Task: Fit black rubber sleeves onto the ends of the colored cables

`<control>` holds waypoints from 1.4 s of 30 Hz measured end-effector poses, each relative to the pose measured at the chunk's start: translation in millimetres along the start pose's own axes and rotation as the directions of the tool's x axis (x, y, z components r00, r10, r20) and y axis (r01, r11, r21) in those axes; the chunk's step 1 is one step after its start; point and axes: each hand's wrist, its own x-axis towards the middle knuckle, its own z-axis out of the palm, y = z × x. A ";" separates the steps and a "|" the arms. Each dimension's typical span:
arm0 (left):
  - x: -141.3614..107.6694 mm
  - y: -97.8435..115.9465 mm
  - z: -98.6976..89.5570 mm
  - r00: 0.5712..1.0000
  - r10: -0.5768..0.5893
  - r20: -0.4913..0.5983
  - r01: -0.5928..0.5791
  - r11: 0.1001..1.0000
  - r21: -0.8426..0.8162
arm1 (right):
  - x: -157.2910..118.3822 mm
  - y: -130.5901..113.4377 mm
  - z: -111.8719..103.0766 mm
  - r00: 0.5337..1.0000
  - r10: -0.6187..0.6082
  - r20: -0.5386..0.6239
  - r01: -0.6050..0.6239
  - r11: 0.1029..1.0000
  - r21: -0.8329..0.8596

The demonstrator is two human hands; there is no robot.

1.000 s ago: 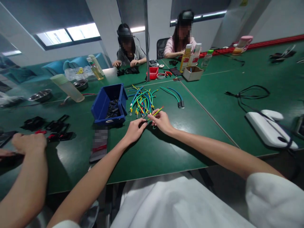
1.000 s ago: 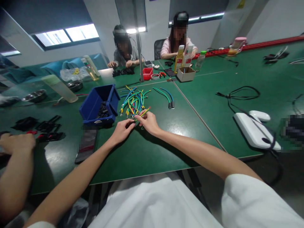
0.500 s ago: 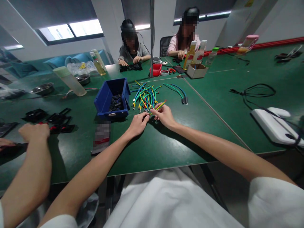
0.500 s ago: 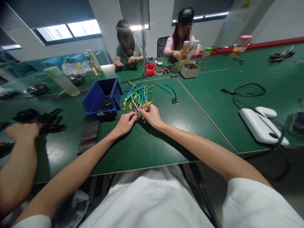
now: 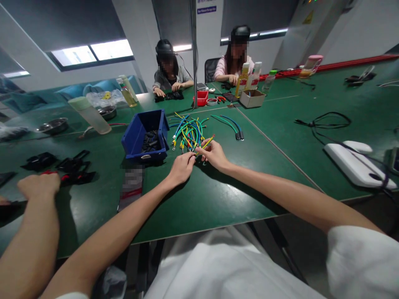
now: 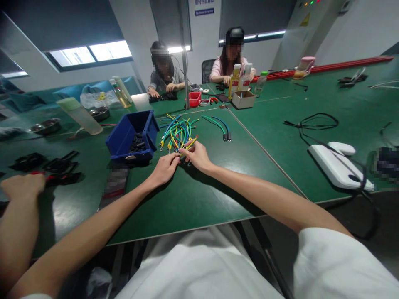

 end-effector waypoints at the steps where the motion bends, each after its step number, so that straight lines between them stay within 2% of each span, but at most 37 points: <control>1: -0.4 -0.3 0.1 1.000 0.004 -0.003 -0.004 1.000 0.006 | 0.1 0.0 0.1 1.000 -0.010 -0.003 0.010 1.000 -0.006; 26: -1.8 -3.8 2.0 1.000 0.003 0.014 -0.003 0.999 0.035 | 3.2 2.8 -0.3 0.999 0.024 0.038 -0.024 1.000 0.000; 42: -2.0 -2.6 1.3 1.000 0.023 0.021 -0.023 1.000 0.018 | 2.8 6.6 -1.5 0.998 -0.004 0.056 0.004 1.000 -0.004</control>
